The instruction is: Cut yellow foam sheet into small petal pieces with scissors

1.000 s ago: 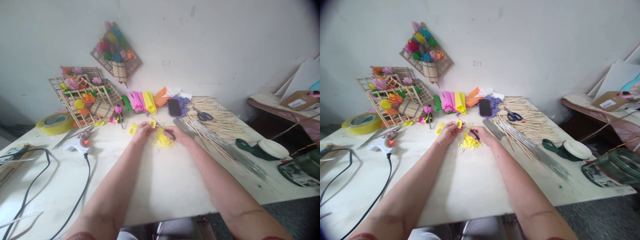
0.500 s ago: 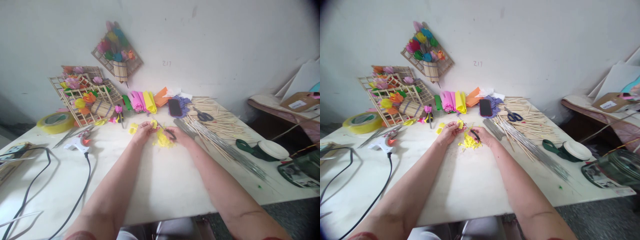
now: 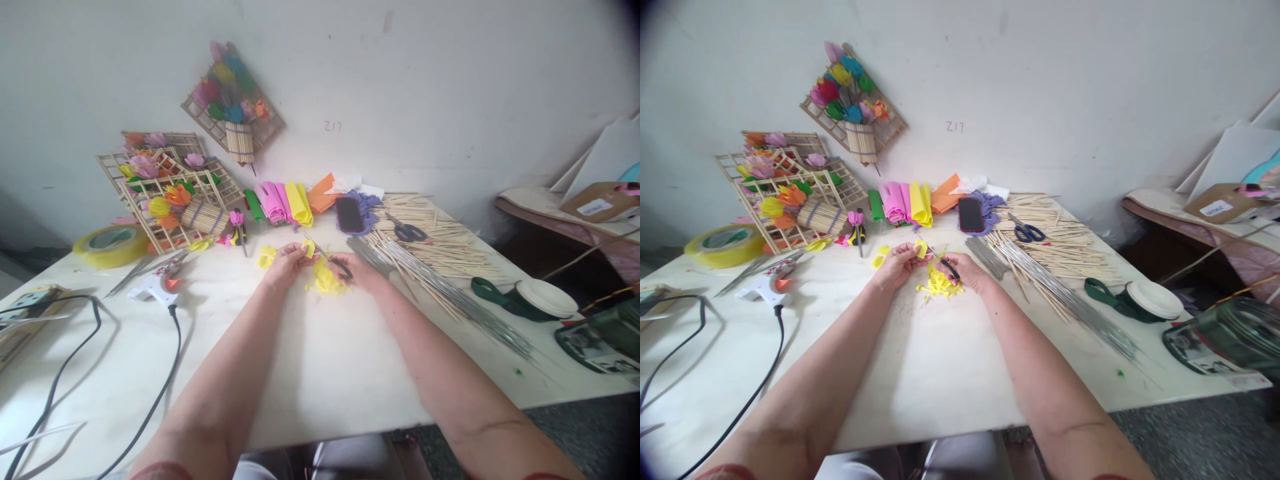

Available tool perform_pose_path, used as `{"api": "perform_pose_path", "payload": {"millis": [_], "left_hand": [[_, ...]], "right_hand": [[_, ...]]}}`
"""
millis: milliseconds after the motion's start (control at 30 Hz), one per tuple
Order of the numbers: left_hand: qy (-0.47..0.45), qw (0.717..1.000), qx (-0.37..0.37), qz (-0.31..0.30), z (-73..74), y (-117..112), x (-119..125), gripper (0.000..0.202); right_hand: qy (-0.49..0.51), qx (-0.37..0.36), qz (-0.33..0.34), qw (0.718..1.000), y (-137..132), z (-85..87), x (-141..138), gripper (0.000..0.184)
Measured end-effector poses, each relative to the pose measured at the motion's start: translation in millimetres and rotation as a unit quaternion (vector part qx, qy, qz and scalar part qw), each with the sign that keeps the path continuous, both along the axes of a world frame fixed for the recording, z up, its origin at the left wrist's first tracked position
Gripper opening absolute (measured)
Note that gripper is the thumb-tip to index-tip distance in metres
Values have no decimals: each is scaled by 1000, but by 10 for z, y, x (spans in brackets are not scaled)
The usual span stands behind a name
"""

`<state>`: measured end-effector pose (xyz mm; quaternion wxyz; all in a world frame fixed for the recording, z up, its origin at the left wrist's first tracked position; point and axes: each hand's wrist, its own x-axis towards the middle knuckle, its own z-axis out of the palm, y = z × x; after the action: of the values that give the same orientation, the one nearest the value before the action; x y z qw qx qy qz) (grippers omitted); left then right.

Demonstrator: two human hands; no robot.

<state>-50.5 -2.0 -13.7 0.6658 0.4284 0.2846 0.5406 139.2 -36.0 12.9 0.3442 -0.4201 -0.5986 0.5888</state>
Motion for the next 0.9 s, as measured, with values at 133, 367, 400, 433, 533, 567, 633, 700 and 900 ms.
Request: {"api": "perform_pose_path", "payload": {"millis": [133,367,400,433,533,567,633,700,900], "left_hand": [[10,1000,6,-8,-1,-4,0,18],[11,1000,8,-9,7,-11,8,19],[11,1000,7,-8,7,-12,9,19],[11,1000,5,-7,7,-11,9,19],[12,1000,1,-4,0,-7,8,19],[13,1000,0,-3,-4,-5,6,19],[12,1000,0,-3,-11,1,3,19],[9,1000,1,-5,-17,7,0,18],[2,1000,-3,-1,-6,2,0,18]], "right_hand": [[3,-1,-5,1000,6,-13,-6,31],[13,11,-4,1000,62,-86,0,29],[12,12,-5,1000,64,-89,0,29],[12,12,-5,1000,63,-88,0,29],[10,18,-5,1000,48,-68,0,29],[10,21,-4,1000,41,-59,0,29],[14,27,-2,1000,30,-43,0,30],[17,35,1,999,29,-39,1,31],[18,32,2,999,96,-110,11,31]]}}
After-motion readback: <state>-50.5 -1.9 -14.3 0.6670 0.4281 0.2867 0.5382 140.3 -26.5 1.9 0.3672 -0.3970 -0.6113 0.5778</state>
